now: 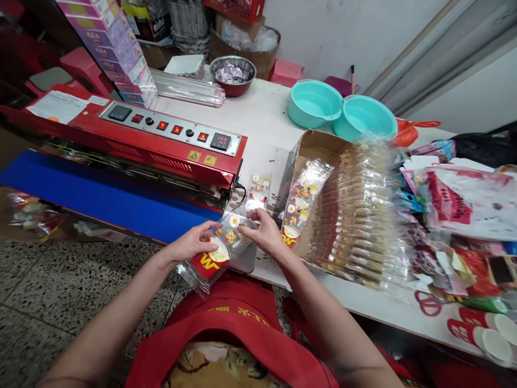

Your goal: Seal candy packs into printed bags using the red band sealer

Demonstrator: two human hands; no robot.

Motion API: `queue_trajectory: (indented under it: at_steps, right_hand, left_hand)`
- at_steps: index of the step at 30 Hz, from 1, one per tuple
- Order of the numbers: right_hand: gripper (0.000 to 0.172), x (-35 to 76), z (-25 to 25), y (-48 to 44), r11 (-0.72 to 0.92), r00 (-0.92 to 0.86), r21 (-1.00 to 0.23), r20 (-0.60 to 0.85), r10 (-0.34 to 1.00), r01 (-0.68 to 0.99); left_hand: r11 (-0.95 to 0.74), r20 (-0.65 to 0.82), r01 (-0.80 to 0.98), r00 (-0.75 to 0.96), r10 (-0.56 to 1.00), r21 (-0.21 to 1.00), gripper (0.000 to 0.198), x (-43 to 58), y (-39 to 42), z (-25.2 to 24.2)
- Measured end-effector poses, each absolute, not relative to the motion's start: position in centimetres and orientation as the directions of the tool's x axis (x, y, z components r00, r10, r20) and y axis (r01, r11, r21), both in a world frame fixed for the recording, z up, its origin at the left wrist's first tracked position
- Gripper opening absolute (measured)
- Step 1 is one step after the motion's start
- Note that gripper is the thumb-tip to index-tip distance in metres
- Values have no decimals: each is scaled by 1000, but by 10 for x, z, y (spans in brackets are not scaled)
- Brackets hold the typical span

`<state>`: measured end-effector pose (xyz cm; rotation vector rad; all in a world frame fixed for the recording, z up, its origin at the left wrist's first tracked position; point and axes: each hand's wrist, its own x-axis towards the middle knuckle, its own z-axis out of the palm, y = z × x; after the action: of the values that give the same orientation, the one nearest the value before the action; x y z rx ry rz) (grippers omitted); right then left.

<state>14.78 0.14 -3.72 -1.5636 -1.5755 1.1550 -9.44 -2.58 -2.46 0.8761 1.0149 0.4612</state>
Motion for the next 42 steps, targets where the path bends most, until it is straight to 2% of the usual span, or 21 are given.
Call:
queue_trajectory:
  at_steps: [4,9,11,15,17,20,22,25,28,33,38,40,42]
  right_hand:
    - [36,143,-46,4,-158,-110,-910,-215,970,383]
    - [21,153,-55,15,-190,-32,-874,-228,973,447]
    - [23,158,-53,18,-181,-8,-915,-197,980,361]
    - [42,164,-36,15,-248,-98,-966,-254,962,67]
    - [46,163,-29,12,-313,-156,-950,-309,938,-1]
    - [43,160,-29,9,-355,-164,-935,-346,924,-25]
    - [43,158,-35,9,-369,-135,-929,-361,923,-39]
    - [44,156,-45,8,-372,-101,-926,-365,926,-65]
    - [44,155,-50,8,-377,-91,-923,-369,925,-82]
    - [40,154,-50,7,-370,-78,-927,-365,928,-57]
    - [37,149,-53,7,-339,-93,-940,-335,938,-27]
    - [39,149,-54,9,-388,-66,-917,-383,922,-97]
    - [42,149,-53,11,-453,-53,-872,-451,891,-184]
  left_hand:
    - [581,-527,37,470,708,813,63,-93,-31,-29]
    - [586,-536,28,439,721,810,63,-98,-34,-32]
    - [584,-538,19,415,734,811,65,-100,-36,-31]
    - [591,-515,-60,425,744,804,69,-101,-39,-30]
    - [598,-512,-91,426,746,796,66,-97,-41,-31]
    - [613,-535,-104,391,749,783,60,-87,-43,-37]
    - [570,-530,-57,299,793,820,58,-78,-42,-42]
    - [407,-422,174,62,904,897,60,-65,-35,-45]
    - [312,-311,408,-71,948,858,52,-54,-24,-42]
    - [283,-237,580,-156,959,764,33,-46,-9,-41]
    - [317,-218,621,-233,948,717,29,-48,-3,-47]
    - [333,-238,575,-236,942,748,33,-51,-2,-48]
    - [352,-283,446,-215,935,823,40,-53,0,-47]
